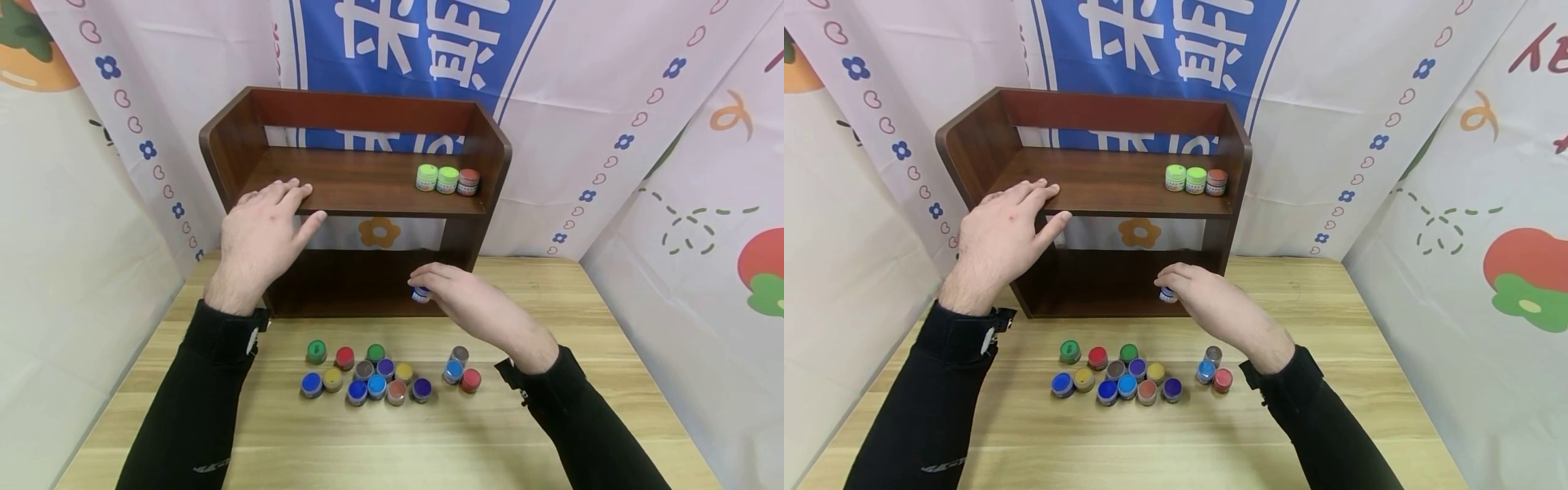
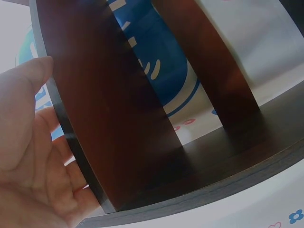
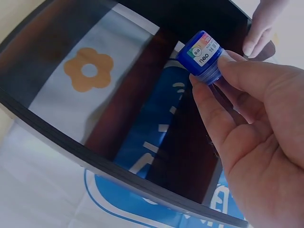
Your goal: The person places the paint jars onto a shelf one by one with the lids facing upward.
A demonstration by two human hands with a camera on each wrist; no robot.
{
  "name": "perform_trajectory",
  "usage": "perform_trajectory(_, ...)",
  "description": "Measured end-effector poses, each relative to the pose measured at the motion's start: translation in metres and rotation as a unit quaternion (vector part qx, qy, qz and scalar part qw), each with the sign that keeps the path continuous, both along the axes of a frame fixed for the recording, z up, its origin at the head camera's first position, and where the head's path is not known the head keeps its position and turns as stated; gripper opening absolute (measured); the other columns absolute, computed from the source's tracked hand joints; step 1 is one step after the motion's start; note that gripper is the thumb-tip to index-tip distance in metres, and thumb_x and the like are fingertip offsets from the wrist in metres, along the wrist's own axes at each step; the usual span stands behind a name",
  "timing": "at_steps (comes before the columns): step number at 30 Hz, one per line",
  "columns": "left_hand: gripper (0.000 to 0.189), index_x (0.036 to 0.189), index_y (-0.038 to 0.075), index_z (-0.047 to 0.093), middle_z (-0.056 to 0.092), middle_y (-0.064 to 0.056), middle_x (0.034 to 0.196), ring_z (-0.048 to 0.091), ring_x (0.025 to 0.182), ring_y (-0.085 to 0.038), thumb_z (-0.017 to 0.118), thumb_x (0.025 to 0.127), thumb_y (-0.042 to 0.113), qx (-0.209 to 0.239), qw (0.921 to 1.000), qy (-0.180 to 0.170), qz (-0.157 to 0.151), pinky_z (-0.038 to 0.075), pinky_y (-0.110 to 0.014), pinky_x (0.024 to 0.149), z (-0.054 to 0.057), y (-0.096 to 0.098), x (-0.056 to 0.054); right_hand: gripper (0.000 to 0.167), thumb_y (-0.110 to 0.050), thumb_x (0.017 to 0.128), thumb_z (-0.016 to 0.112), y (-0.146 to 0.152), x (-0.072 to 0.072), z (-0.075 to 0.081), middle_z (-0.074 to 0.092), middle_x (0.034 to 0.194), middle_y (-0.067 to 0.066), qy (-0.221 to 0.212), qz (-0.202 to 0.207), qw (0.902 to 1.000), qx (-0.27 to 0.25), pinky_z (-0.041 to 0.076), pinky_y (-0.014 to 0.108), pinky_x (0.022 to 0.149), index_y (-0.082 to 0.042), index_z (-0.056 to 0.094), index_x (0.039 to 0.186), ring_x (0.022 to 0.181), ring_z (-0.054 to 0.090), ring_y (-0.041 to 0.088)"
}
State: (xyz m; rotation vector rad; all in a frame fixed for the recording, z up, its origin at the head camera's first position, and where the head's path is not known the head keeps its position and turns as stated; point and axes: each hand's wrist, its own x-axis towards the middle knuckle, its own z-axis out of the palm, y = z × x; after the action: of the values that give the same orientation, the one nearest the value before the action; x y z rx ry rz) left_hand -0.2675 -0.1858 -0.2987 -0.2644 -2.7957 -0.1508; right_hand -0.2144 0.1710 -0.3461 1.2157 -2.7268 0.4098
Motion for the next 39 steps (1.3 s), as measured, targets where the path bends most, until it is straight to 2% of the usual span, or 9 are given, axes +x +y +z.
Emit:
perform_trajectory(19, 0.073, 0.178, 0.014, 0.051, 0.05, -0.021, 0.185, 0.046, 0.174, -0.044, 0.054, 0.122, 0.061, 0.0, 1.0, 0.0, 0.0, 0.04, -0.069, 0.142, 0.0, 0.0, 0.0, 0.038, 0.0, 0.114, 0.074, -0.009, -0.002, 0.045, 0.075, 0.155, 0.015, 0.036, 0.01, 0.9992, -0.012, 0.067, 0.045, 0.121, -0.003, 0.072, 0.151, 0.142, 0.077, 0.03)
perform_trajectory(27, 0.073, 0.178, 0.014, 0.051, 0.05, -0.021, 0.185, 0.046, 0.174, -0.044, 0.053, 0.122, 0.061, -0.002, 1.0, 0.0, 0.0, 0.04, -0.068, 0.142, 0.0, 0.0, 0.0, 0.037, -0.001, 0.114, 0.073, -0.011, -0.007, 0.06, 0.075, 0.156, 0.014, 0.054, 0.006, 0.9983, -0.02, 0.066, 0.046, 0.122, -0.004, 0.071, 0.151, 0.144, 0.075, 0.03)
perform_trajectory(32, 0.073, 0.178, 0.014, 0.051, 0.05, -0.021, 0.185, 0.046, 0.174, -0.044, 0.053, 0.122, 0.061, -0.002, 1.0, 0.0, 0.0, 0.04, -0.069, 0.142, 0.0, 0.0, 0.001, 0.038, 0.001, 0.115, 0.07, -0.012, -0.011, 0.069, 0.074, 0.157, 0.014, 0.056, -0.001, 0.998, -0.028, 0.065, 0.048, 0.123, -0.004, 0.072, 0.152, 0.144, 0.075, 0.03)
perform_trajectory(39, 0.073, 0.177, 0.014, 0.051, 0.05, -0.022, 0.185, 0.046, 0.174, -0.044, 0.055, 0.121, 0.06, -0.001, 1.0, 0.001, 0.001, 0.041, -0.069, 0.142, 0.0, 0.0, 0.001, 0.039, 0.001, 0.114, 0.072, -0.013, -0.016, 0.081, 0.074, 0.157, 0.014, 0.055, -0.005, 0.9976, -0.041, 0.065, 0.049, 0.124, -0.003, 0.072, 0.152, 0.143, 0.075, 0.031)
